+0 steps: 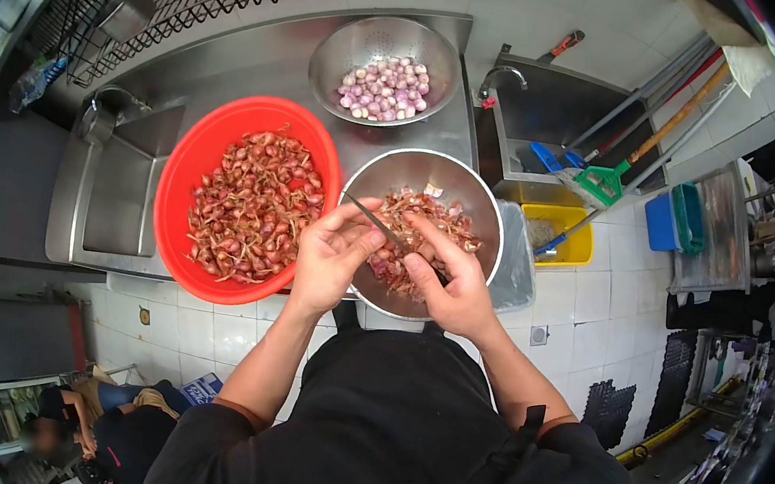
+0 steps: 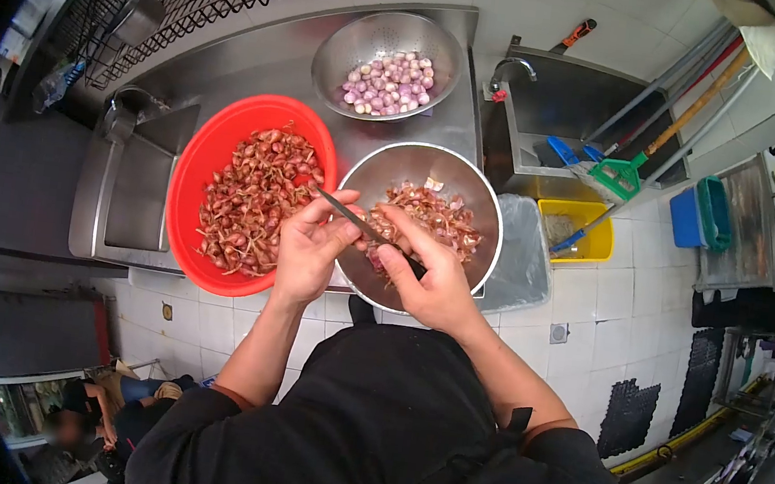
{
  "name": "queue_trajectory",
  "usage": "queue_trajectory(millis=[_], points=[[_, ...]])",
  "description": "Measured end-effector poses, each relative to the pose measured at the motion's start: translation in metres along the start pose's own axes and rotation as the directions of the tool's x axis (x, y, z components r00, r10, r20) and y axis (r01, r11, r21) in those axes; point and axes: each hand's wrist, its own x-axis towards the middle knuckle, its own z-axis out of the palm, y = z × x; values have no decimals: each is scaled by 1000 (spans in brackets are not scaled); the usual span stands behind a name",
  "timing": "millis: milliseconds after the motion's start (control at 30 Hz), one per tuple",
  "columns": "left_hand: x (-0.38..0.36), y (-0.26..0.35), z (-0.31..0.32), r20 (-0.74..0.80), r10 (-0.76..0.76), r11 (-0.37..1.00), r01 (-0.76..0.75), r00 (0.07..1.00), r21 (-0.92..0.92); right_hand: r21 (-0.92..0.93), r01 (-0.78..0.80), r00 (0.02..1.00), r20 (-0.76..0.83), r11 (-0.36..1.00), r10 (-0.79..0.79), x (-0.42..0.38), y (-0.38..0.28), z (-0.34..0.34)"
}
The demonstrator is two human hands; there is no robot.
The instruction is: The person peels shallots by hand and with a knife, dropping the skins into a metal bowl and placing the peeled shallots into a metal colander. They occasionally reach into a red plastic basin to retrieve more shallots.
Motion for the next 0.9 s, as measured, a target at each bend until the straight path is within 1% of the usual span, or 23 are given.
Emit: queue_trajectory(millis=[33, 67, 100, 133, 200, 233, 300, 333, 400, 433, 500, 533, 567, 600, 633, 667, 700, 733, 767, 800, 833, 867, 900], points=[[-2, -2, 4, 2, -1, 1000, 1, 1000, -2, -42, 126, 991, -31, 991, -127, 1, -1, 4], [-4, -4, 9, -35, 83, 997, -83, 996, 6, -87, 249, 966, -55, 965, -254, 1, -2, 7], [-5, -6, 12, -70, 167, 986, -166, 983, 17, -114, 301, 948, -76, 947, -311, 3, -2, 9], [-7, -6, 13, -70, 165, 986, -165, 984, 14, -115, 299, 948, -77, 947, -309, 3, 0, 10], [-9, -7, 14, -77, 192, 981, -190, 978, 35, -194, 380, 913, -78, 904, -401, 4, 3, 13], [-12, -7, 17, -77, 192, 981, -190, 978, 33, -196, 380, 913, -78, 904, -400, 3, -1, 15], [-16, -6, 25, -122, 263, 964, -255, 957, 80, -33, 220, 963, -150, 975, -223, -2, -11, 19], [-17, -8, 28, -121, 265, 963, -257, 957, 79, -35, 222, 963, -149, 974, -225, -2, -11, 21], [-18, -14, 33, -130, 438, 883, -398, 890, 250, -22, 246, 943, -224, 969, -245, -1, -9, 25], [-17, -18, 31, -125, 444, 880, -406, 887, 248, -26, 254, 941, -225, 967, -253, 1, -8, 27], [-15, -26, 30, -59, 647, 700, -561, 760, 442, 23, 292, 920, -278, 956, -275, 2, -5, 30], [-14, -25, 30, -59, 649, 699, -564, 759, 439, 20, 295, 919, -278, 955, -278, 1, -4, 27], [-14, -21, 29, -141, 491, 858, -449, 860, 250, 207, 147, 969, -225, 967, -99, 0, -3, 21], [-14, -17, 27, -183, 305, 952, -303, 934, 42, 378, -15, 988, -137, 926, 72, -1, -3, 16], [-10, -18, 23, -157, 204, 962, -228, 966, -151, 469, -86, 985, -94, 879, 147, 1, -9, 13], [-7, -18, 17, -157, 208, 961, -231, 965, -150, 468, -84, 985, -93, 880, 144, 1, -10, 9], [-4, -17, 11, -55, 127, 934, -138, 990, -329, 506, -93, 983, -93, 857, 161, 2, -9, 5], [-2, -16, 8, 61, 63, 874, -25, 996, -486, 544, -102, 980, -91, 833, 179, 3, -10, 3], [0, -17, 6, 74, 66, 861, -19, 995, -509, 503, -107, 968, -145, 858, 206, 3, -10, 2], [0, -16, 7, 75, 69, 861, -21, 995, -508, 502, -105, 968, -145, 858, 203, 4, -6, 0], [1, -13, 7, 63, 36, 858, 2, 997, -513, 369, -23, 972, -210, 929, 107, 7, 4, -3], [2, -11, 7, 52, 3, 855, 24, 999, -517, 224, 58, 966, -260, 973, 3, 10, 13, -6], [3, -13, 5, 51, 6, 856, 21, 999, -516, -7, 47, 966, -255, 999, -48, 12, 20, -11]])
